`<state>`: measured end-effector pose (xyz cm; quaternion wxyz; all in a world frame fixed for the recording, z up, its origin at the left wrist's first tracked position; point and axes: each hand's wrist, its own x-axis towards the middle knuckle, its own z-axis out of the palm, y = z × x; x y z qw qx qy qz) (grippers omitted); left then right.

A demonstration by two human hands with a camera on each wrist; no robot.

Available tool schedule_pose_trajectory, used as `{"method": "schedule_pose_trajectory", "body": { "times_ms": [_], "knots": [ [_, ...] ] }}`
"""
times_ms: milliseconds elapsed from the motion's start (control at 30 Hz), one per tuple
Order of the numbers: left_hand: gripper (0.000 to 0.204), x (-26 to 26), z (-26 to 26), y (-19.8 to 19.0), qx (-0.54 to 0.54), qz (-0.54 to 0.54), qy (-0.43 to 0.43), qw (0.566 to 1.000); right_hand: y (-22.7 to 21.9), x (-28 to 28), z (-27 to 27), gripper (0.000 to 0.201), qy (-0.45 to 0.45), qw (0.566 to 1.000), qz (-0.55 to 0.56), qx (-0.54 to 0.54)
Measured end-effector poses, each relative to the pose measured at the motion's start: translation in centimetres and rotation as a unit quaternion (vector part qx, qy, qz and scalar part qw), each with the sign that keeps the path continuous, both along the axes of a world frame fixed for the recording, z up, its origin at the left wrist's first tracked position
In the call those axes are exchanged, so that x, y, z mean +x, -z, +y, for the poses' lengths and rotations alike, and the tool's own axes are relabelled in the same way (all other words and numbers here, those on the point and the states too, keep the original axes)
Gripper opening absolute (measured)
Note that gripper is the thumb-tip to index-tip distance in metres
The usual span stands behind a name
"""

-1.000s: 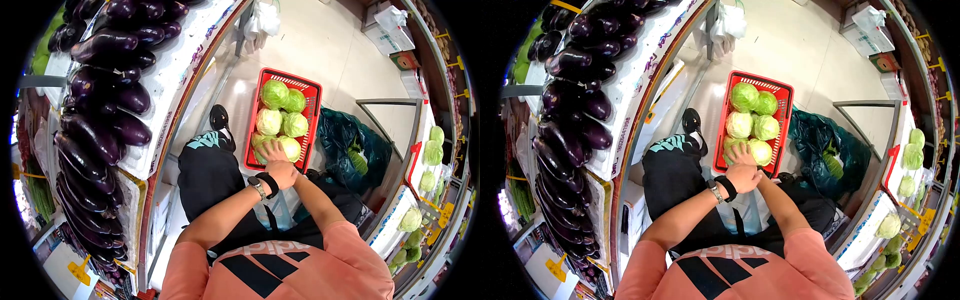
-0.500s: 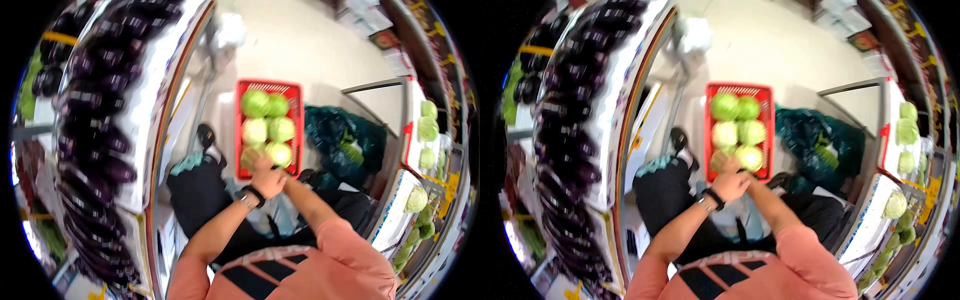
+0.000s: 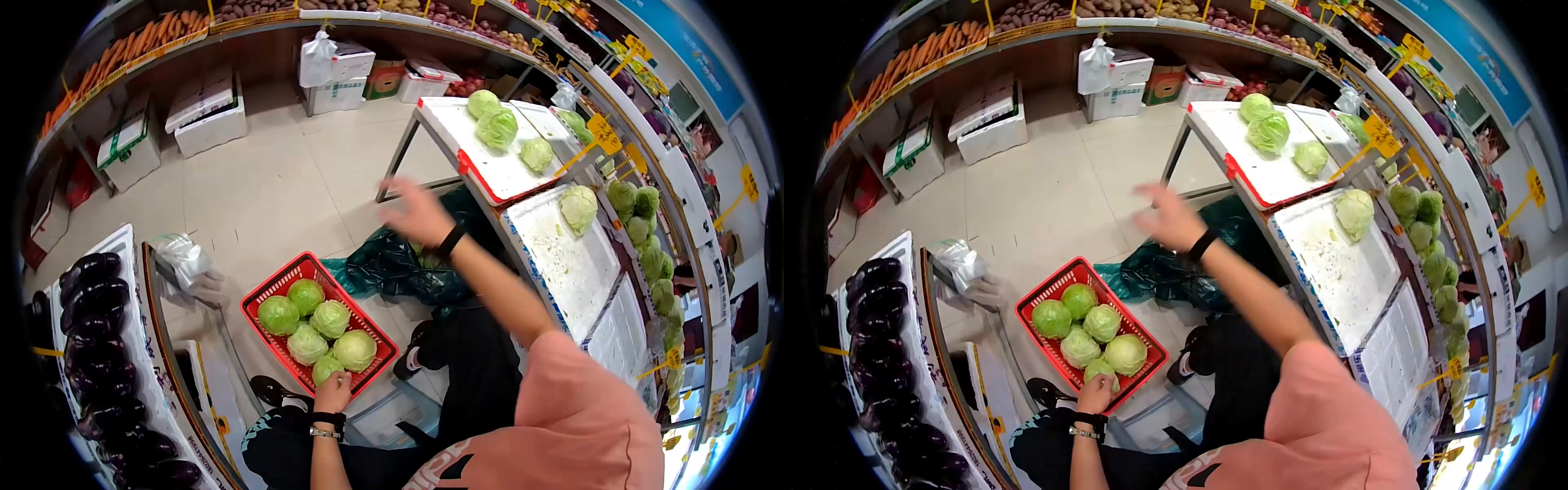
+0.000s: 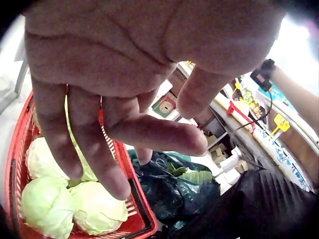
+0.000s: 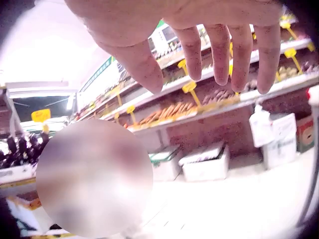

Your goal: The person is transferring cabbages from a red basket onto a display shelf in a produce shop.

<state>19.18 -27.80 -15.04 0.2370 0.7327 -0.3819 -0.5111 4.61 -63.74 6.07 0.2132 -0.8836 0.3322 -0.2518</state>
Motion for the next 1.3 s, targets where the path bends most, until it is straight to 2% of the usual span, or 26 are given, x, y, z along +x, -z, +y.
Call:
{"method": "schedule_pose_trajectory", "body": {
  "times_ms": [33,67,133,200,267,333,400,500,667,733,800,833,933,1100,1167,1300],
  "knots": [
    [0.043,-0.1,-0.1,0.1,0.019,0.003,-0.003,1.000,-2.8,-1.8,-3.0,0.048,0.031,0.998,-0.022,-0.053],
    [0.043,-0.2,-0.2,0.1,0.018,-0.008,0.007,1.000,-6.1,-3.7,-5.7,0.051,0.076,0.996,-0.034,-0.024],
    [0.043,0.0,-0.6,0.4,0.014,-0.033,0.028,0.999,-8.5,-8.2,-13.5,0.057,0.144,0.981,-0.023,-0.128],
    [0.043,-0.2,-0.8,0.8,0.029,-0.037,0.024,0.999,-9.2,-13.4,-20.4,0.066,0.221,0.944,0.060,-0.237],
    [0.043,-0.1,-0.7,2.8,0.035,-0.032,0.016,0.999,-9.1,-17.3,-24.3,0.074,0.326,0.910,0.142,-0.212],
    [0.043,0.0,-1.1,3.3,0.059,-0.035,0.019,0.997,-8.1,-20.2,-26.9,0.085,0.422,0.866,0.231,-0.138],
    [0.044,0.3,-1.3,4.6,0.083,-0.033,0.025,0.996,-6.3,-22.2,-29.0,0.099,0.468,0.848,0.237,-0.072],
    [0.043,0.3,-1.3,6.5,0.083,-0.054,0.033,0.995,-5.3,-23.2,-31.8,0.109,0.467,0.860,0.198,-0.059],
    [0.039,0.2,-1.9,8.1,0.134,0.011,0.010,0.991,-4.2,-22.1,-35.3,0.123,0.440,0.873,0.200,-0.061],
    [0.039,0.2,-2.1,7.7,0.136,0.019,-0.006,0.991,-2.8,-22.3,-37.5,0.127,0.449,0.862,0.228,-0.060],
    [0.040,0.1,-2.7,5.9,0.142,-0.020,0.018,0.989,-1.0,-23.5,-39.8,0.129,0.450,0.851,0.261,-0.072],
    [0.040,0.1,-3.2,4.8,0.144,-0.038,0.032,0.988,-1.2,-23.5,-39.1,0.130,0.431,0.864,0.257,-0.046],
    [0.041,0.0,-3.8,3.6,0.163,-0.011,0.000,0.987,-1.9,-22.5,-36.4,0.116,0.460,0.870,0.175,-0.014],
    [0.043,0.5,-2.6,5.6,0.137,-0.029,0.010,0.990,-0.3,-23.1,-33.4,0.103,0.456,0.871,0.097,-0.158],
    [0.043,0.3,-1.7,8.4,0.119,-0.037,0.018,0.992,-1.2,-22.8,-31.6,0.103,0.429,0.879,0.062,-0.198],
    [0.041,-0.4,-2.9,4.9,0.110,-0.018,0.001,0.994,-4.4,-23.5,-28.2,0.103,0.323,0.908,0.011,-0.268]
  ]
}}
